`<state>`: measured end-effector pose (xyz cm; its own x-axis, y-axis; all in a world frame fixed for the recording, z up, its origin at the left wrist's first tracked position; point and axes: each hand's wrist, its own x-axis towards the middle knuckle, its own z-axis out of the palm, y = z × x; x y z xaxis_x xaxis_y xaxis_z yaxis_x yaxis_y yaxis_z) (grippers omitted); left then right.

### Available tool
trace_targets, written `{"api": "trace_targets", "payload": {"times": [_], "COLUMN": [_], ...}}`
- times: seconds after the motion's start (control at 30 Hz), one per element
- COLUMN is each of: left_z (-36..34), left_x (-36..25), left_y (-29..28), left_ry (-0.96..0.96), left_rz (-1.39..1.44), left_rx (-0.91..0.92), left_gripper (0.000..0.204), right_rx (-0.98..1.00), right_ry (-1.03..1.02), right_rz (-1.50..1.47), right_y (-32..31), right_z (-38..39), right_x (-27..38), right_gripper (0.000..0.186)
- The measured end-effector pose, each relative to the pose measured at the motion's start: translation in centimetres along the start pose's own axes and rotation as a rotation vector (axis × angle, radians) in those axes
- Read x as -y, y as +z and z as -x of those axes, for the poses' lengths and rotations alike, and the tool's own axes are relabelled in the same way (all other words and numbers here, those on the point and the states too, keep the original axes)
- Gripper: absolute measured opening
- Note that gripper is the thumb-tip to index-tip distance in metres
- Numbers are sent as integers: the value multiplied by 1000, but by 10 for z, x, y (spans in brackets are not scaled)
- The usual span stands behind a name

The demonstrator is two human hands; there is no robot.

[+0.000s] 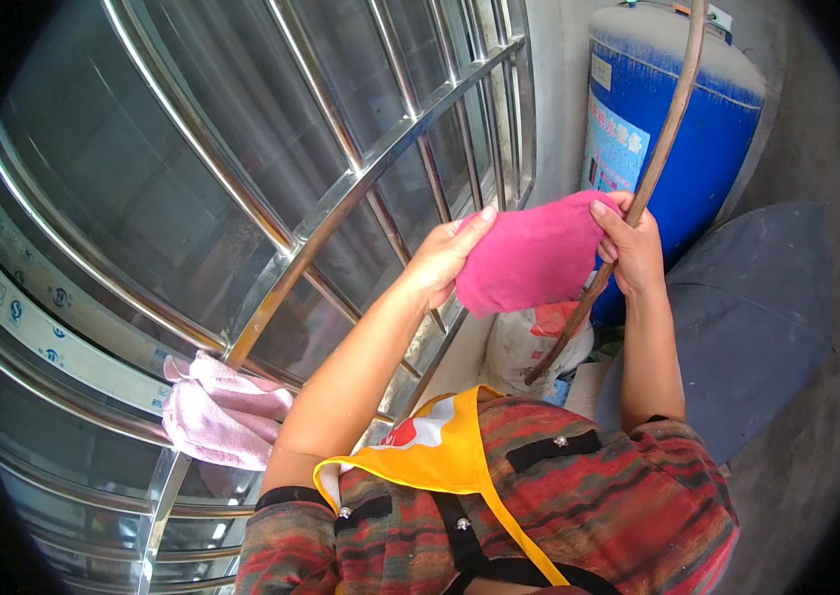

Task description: The person uses a long stick with a pink cloth to wipe the upper sections of a metal window grille. They adjust the cloth on the stick and continue wiping different areas of the grille in a repetitive manner.

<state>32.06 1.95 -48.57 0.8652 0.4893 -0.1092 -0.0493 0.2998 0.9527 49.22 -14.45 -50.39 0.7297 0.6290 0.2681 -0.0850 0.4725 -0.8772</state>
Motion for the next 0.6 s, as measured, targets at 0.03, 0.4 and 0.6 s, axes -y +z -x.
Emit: {"api": "trace_targets", "payload": {"times": [0.03,0.4,0.6], "left_z": [1,-6,-10], "left_x": [0,-15,-15], "left_y": [-1,-20,-23], "left_ry": [-2,42,89], "left_rz": [-31,-128,-394], "left_rx": [1,-18,-142], "left_gripper": [43,31,35], "right_rx": [-7,-49,-64], "right_ry": [-2,4,-10], "right_rz": [-2,-18,28], "right_y": [-1,-10,-12], "right_z": [0,-7,-10], "right_x": [1,-4,-6], "right_gripper": [14,15,16]}}
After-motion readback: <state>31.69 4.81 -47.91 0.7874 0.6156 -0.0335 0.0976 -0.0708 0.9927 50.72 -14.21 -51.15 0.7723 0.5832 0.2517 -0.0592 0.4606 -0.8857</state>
